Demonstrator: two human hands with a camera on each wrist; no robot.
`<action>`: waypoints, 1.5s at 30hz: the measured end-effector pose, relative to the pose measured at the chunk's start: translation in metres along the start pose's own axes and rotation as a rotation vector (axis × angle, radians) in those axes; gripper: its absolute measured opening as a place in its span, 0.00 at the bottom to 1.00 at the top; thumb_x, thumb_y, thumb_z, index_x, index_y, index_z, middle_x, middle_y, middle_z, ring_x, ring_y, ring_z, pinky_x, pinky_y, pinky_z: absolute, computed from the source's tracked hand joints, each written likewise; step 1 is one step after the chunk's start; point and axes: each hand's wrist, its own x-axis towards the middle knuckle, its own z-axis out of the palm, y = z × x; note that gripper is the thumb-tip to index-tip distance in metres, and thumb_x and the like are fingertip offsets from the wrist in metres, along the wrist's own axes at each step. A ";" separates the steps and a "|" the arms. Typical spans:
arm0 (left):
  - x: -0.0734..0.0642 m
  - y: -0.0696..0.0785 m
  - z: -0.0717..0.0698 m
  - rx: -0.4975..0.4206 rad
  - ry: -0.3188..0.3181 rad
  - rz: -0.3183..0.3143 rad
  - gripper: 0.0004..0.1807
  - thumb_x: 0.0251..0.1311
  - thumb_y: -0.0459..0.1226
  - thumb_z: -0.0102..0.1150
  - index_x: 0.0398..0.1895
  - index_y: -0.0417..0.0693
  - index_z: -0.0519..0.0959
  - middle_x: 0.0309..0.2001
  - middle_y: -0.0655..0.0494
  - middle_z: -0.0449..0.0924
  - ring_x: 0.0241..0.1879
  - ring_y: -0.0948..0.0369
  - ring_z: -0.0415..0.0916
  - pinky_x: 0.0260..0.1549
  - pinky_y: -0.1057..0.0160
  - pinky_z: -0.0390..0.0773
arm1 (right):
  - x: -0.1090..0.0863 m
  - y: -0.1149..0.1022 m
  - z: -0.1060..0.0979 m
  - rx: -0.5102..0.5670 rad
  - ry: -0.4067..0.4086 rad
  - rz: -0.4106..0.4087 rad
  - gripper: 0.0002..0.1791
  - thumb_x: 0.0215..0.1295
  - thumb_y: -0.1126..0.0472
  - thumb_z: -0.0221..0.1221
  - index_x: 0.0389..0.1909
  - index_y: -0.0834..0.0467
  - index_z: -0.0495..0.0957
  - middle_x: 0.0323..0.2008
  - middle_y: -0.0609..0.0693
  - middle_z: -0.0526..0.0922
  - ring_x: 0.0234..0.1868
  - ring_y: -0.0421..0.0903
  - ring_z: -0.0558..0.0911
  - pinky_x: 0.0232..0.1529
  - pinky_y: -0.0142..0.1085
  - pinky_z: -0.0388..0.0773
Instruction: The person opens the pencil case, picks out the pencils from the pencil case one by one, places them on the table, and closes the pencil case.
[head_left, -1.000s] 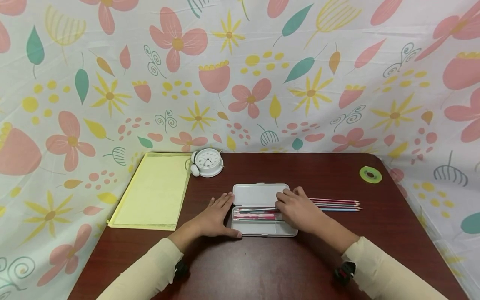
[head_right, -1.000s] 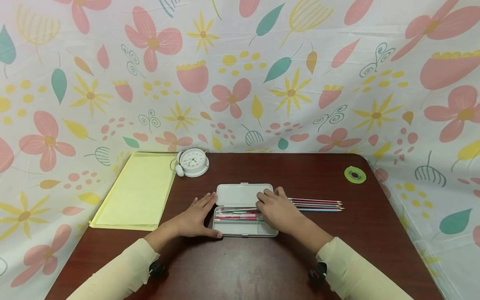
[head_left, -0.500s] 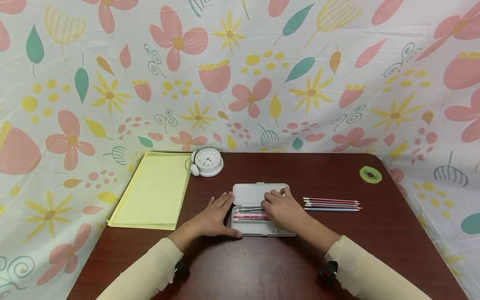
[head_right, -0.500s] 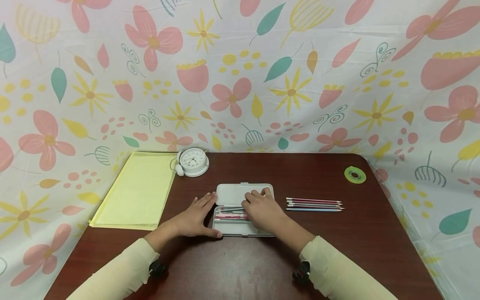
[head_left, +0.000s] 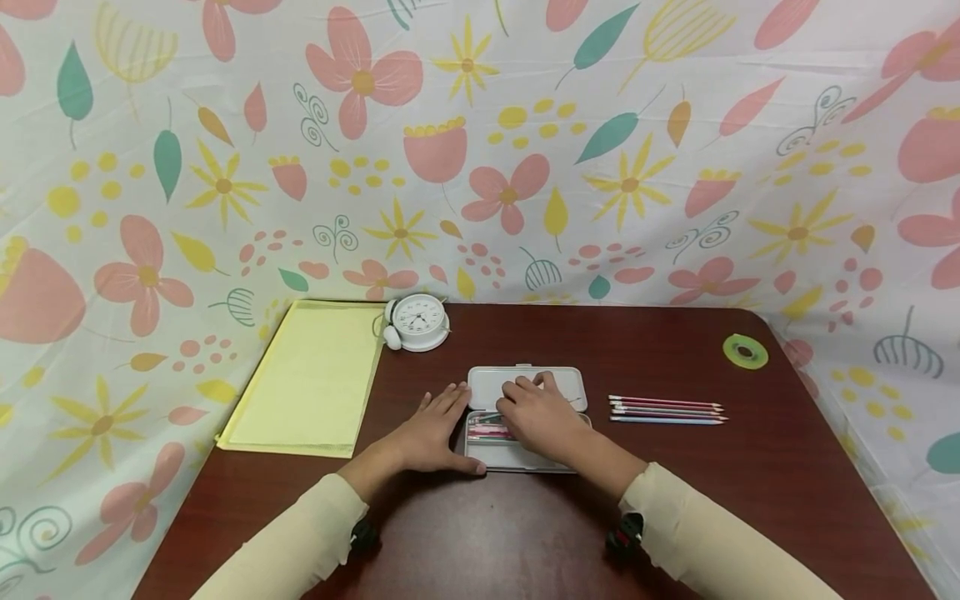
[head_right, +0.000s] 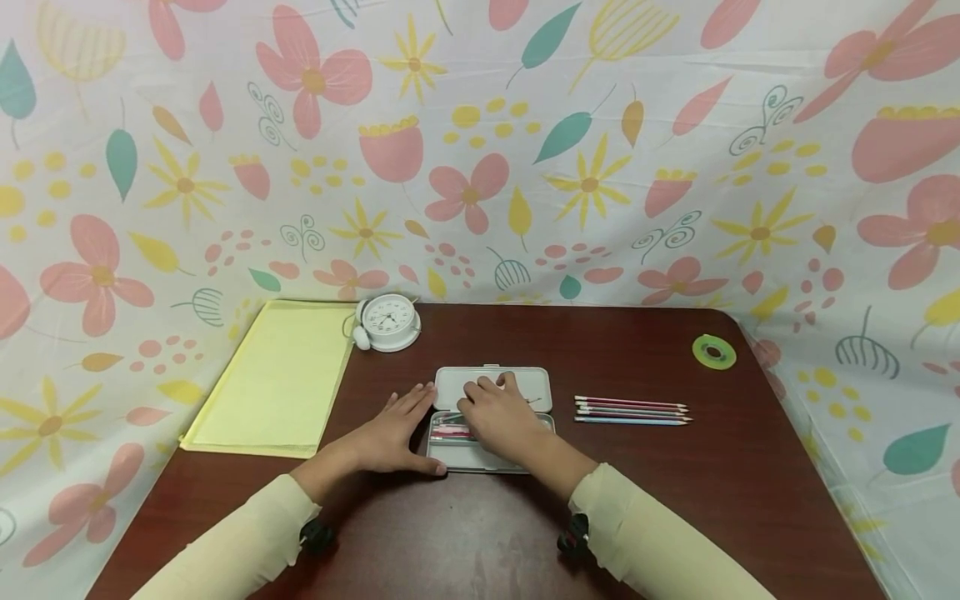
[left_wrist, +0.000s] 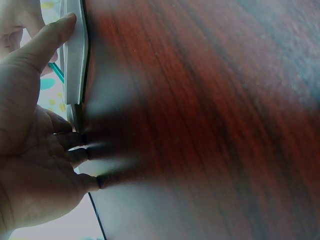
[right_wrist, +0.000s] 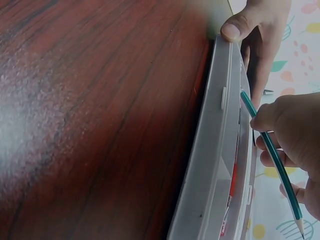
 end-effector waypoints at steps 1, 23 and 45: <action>0.000 0.000 0.000 0.000 0.000 -0.001 0.73 0.57 0.70 0.76 0.92 0.40 0.47 0.92 0.42 0.46 0.92 0.44 0.42 0.87 0.33 0.47 | 0.000 0.000 0.000 0.001 -0.002 0.000 0.04 0.75 0.53 0.71 0.40 0.48 0.87 0.39 0.45 0.83 0.43 0.46 0.81 0.53 0.54 0.82; 0.000 0.003 -0.003 -0.003 -0.009 -0.010 0.74 0.56 0.69 0.77 0.92 0.40 0.46 0.92 0.43 0.46 0.92 0.44 0.41 0.88 0.33 0.46 | -0.014 0.028 -0.026 0.138 0.051 0.066 0.06 0.70 0.57 0.75 0.42 0.47 0.87 0.47 0.45 0.80 0.51 0.49 0.78 0.59 0.63 0.80; -0.002 0.003 -0.002 -0.008 -0.007 0.005 0.74 0.56 0.69 0.77 0.91 0.38 0.47 0.91 0.41 0.46 0.92 0.43 0.42 0.87 0.31 0.46 | -0.078 0.085 -0.036 0.237 0.135 0.144 0.08 0.66 0.62 0.78 0.39 0.49 0.88 0.47 0.47 0.81 0.47 0.49 0.75 0.51 0.66 0.78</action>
